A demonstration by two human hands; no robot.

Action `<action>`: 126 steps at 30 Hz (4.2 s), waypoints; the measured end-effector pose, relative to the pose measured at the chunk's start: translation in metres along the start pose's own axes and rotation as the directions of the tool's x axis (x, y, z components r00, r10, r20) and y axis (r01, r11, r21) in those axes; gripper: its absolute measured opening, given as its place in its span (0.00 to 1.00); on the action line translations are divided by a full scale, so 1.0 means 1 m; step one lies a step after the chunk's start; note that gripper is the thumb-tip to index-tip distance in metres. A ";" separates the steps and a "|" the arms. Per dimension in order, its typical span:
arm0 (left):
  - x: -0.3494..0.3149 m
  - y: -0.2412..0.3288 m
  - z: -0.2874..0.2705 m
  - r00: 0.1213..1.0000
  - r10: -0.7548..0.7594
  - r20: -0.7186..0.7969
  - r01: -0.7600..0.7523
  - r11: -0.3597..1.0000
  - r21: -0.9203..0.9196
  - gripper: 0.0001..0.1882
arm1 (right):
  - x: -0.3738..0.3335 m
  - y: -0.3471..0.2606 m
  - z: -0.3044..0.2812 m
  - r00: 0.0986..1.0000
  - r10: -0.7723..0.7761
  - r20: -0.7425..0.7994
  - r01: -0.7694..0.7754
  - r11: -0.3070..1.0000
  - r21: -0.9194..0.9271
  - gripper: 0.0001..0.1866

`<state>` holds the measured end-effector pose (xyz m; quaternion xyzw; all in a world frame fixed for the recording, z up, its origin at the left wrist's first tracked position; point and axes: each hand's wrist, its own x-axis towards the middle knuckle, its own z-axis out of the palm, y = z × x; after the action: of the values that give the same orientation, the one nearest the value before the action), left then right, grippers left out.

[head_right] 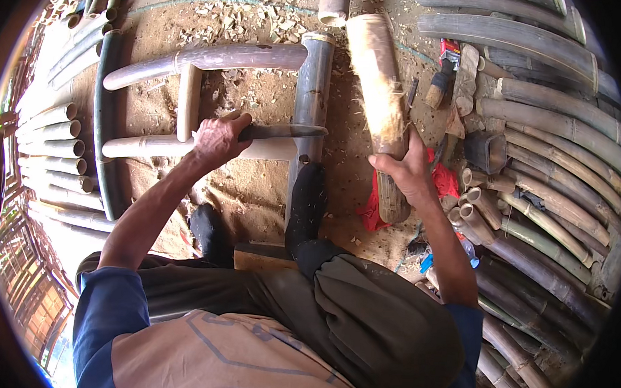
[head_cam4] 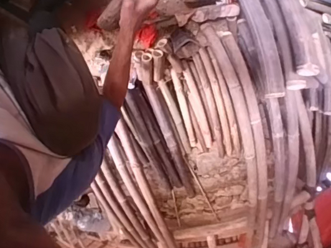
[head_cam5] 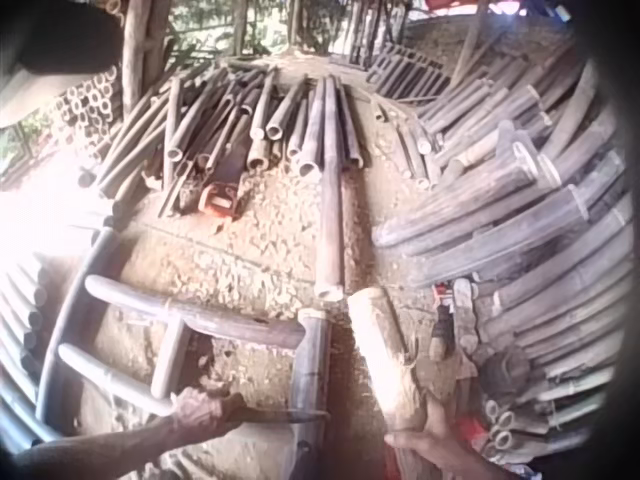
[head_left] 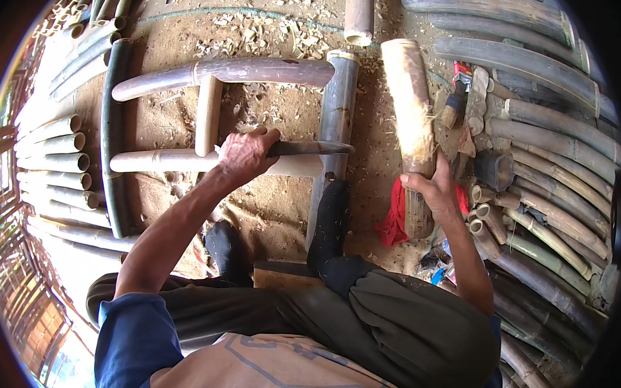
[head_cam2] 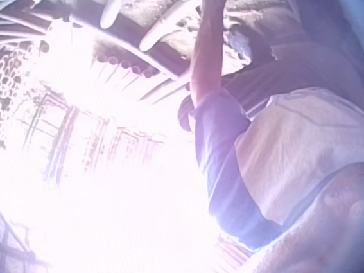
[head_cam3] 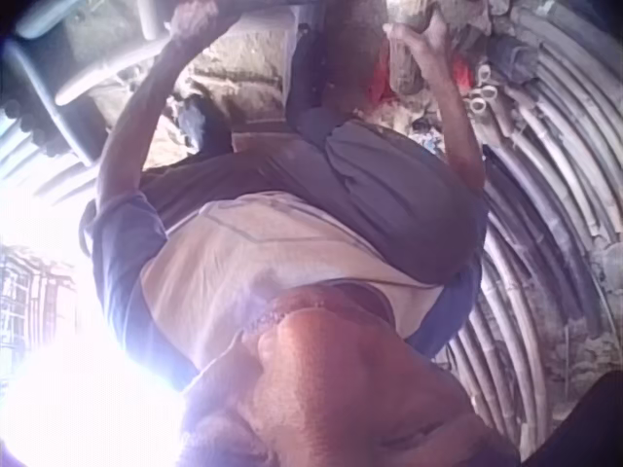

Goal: The person uses a knife and a wooden mallet to carve a joint in a bamboo pole and fits pieces of a frame together by hand.

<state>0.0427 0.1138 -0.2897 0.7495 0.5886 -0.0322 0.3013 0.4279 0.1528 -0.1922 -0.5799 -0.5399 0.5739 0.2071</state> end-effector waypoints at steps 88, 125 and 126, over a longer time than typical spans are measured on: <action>0.033 -0.017 0.024 0.997 -0.003 -0.077 0.008 0.998 0.056 0.06 | 0.084 -0.012 -0.025 0.719 -0.203 0.665 0.662 -0.092 -0.744 0.29; 0.067 -0.046 -0.056 0.867 0.493 -0.079 -0.495 0.869 -0.006 0.21 | -0.047 0.037 0.035 0.949 0.309 -0.066 -0.241 0.844 0.479 0.25; 0.080 -0.044 -0.066 0.915 0.403 -0.026 -0.404 0.914 -0.038 0.23 | -0.042 0.029 0.029 0.940 0.338 -0.036 -0.281 0.833 0.477 0.24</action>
<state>0.0074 0.2207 -0.2862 0.8484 0.4246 0.0498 0.3122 0.4233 0.0958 -0.2065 -0.6261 -0.2723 0.6766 0.2758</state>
